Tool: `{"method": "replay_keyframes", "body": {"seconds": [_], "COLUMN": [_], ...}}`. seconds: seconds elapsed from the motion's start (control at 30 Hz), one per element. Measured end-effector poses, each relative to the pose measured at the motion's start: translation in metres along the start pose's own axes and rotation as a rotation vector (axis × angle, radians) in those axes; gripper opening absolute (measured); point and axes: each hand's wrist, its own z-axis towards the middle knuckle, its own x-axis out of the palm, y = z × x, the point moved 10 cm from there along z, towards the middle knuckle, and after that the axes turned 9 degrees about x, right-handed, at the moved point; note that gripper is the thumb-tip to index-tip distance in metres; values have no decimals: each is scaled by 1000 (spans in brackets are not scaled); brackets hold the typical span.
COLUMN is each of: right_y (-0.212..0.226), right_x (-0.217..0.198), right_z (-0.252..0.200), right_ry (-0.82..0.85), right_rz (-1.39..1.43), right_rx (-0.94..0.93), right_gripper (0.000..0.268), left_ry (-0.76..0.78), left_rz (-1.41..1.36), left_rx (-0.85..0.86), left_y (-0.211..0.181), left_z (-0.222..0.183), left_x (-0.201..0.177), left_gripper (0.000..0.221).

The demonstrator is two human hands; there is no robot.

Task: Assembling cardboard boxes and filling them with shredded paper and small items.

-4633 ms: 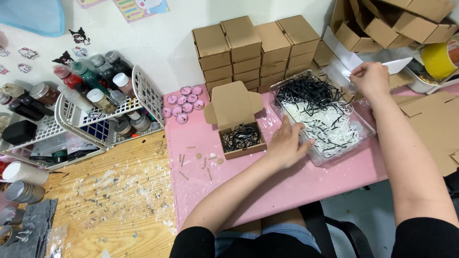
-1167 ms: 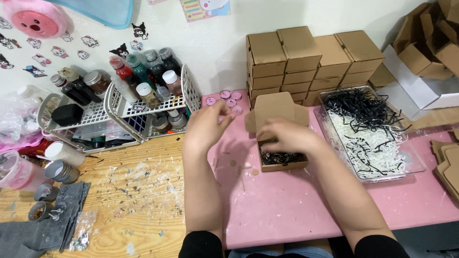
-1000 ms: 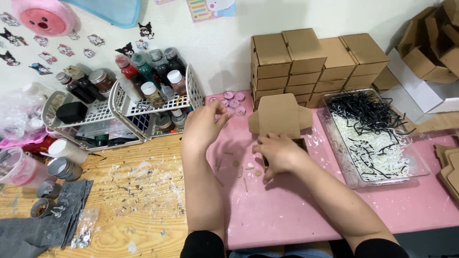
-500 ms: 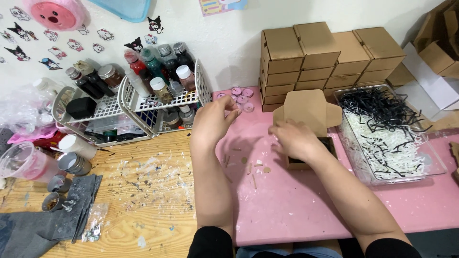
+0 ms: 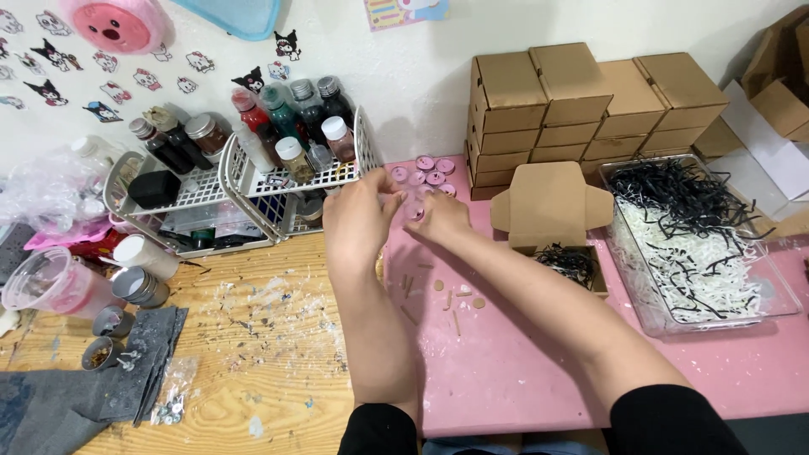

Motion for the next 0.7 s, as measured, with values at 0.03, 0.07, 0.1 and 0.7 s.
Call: {"method": "replay_keyframes", "body": {"seconds": [0.03,0.07,0.1,0.7], "right_y": [5,10,4,-77], "right_x": [-1,-1,15,-229], "right_z": [3,6,21,-147], "right_ry": [-28,-55,-56,-374], "right_rz": [25,49,50,353], "right_rx": [-14,-27,-27,-390], "right_gripper": [78,82,82,48], "left_ry": [7,15,15,236], "left_rz": [-15,-31,-30,-289], "left_rx": [11,21,22,309], "left_y": [-2,-4,-5,-88], "left_z": [1,2,3,-5], "left_x": [1,3,3,28], "left_gripper": [17,17,17,19]}}
